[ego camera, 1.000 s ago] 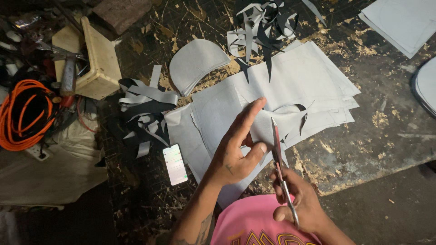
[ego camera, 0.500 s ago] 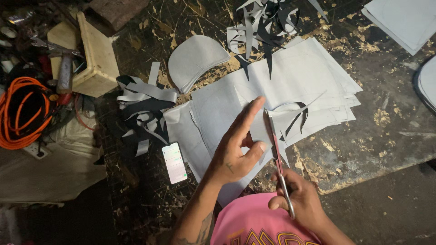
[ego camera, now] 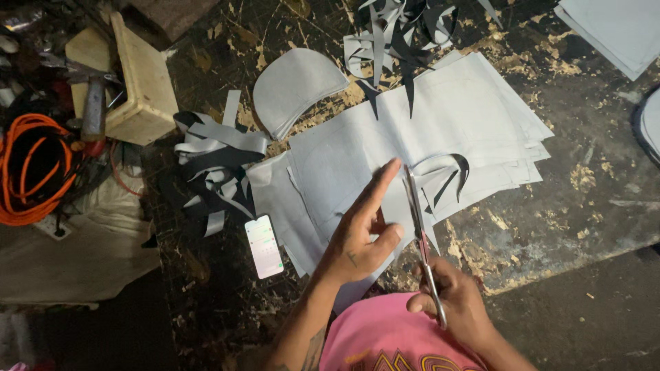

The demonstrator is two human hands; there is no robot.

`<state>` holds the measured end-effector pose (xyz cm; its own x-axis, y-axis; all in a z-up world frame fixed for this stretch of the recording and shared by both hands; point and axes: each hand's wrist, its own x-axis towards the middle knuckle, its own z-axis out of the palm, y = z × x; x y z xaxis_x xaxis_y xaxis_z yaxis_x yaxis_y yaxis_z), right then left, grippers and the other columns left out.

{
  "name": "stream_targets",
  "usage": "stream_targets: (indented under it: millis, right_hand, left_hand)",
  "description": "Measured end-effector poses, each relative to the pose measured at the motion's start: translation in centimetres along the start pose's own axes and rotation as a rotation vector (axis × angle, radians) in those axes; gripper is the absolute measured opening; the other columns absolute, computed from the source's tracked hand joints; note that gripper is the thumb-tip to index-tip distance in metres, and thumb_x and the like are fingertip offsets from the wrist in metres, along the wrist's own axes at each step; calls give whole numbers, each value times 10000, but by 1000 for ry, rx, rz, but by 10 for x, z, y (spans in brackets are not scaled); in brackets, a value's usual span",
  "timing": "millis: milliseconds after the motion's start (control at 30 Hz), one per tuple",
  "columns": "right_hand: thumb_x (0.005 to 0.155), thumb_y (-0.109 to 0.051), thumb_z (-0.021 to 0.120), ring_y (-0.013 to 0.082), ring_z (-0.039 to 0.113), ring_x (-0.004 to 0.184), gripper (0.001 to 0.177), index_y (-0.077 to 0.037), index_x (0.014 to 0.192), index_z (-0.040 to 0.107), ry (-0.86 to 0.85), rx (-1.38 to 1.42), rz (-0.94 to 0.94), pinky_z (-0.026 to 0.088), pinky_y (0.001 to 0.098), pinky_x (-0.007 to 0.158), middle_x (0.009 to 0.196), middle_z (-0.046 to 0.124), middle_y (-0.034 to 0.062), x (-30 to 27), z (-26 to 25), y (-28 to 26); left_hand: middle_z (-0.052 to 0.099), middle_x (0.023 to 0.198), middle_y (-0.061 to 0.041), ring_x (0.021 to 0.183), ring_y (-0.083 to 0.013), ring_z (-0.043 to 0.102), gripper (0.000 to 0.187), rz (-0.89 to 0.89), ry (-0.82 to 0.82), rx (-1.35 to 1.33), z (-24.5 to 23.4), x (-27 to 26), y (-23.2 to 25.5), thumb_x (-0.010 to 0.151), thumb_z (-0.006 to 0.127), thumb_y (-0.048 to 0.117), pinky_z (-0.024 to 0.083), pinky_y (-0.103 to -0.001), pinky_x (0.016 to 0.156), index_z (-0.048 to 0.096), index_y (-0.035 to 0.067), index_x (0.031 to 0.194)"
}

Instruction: The person uses shears to cut curved shapes from stacked layers of light gray fabric. They rotate the stack and trim along a marked outline, then place the cut pieces aside on the table.

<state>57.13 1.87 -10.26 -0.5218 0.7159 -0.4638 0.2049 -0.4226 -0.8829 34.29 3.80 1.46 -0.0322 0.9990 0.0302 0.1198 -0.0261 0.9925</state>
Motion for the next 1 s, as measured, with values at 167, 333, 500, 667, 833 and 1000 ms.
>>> stream_targets:
  millis: [167, 333, 500, 667, 833, 1000]
  right_hand:
    - [638, -322, 902, 95, 518, 646, 595, -35, 1096, 653, 27, 64, -66, 423, 245, 544, 760, 561, -20, 3, -7, 18]
    - [673, -285, 868, 116, 544, 594, 568, -31, 1146, 683, 170, -87, 55, 431, 252, 502, 734, 603, 0, 6, -26, 27]
    - [728, -194, 835, 138, 520, 544, 510, -23, 1185, 689, 266, -54, 214, 397, 289, 465, 687, 589, 32, 10, -33, 31]
    - [756, -146, 811, 101, 472, 553, 472, -2, 1174, 647, 244, 119, 140, 356, 258, 483, 691, 573, 2, 15, -32, 32]
    - [764, -150, 831, 82, 477, 544, 475, 8, 1166, 635, 201, 63, 22, 380, 244, 480, 658, 537, -16, 15, -33, 38]
    - [801, -169, 794, 106, 466, 524, 447, -3, 1182, 630, 394, 124, 195, 348, 268, 464, 665, 534, 15, 12, -34, 44]
  left_hand:
    - [394, 1655, -144, 784, -108, 501, 814, -86, 62, 26, -7, -9, -30, 872, 607, -9, 509, -248, 669, 294, 66, 1620]
    - [490, 1584, -133, 801, -108, 573, 758, -268, 82, 75, -35, -28, -71, 866, 629, -21, 528, -247, 671, 386, 71, 1578]
    - [434, 1581, -127, 1006, -109, 675, 778, -326, 155, 221, -90, -56, -111, 886, 619, 26, 618, -254, 766, 305, 91, 1594]
    - [563, 1440, -149, 920, -260, 684, 767, -386, 219, 535, -170, -51, -131, 913, 663, 77, 563, -343, 784, 342, 132, 1608]
    - [333, 1544, -309, 1073, -470, 633, 990, -484, 225, 1044, -250, -48, -112, 745, 755, 231, 543, -467, 825, 255, 145, 1595]
    - [582, 1444, -173, 1345, -383, 564, 689, -53, -14, 906, -160, -20, -156, 881, 744, 402, 440, -490, 1103, 496, 130, 1463]
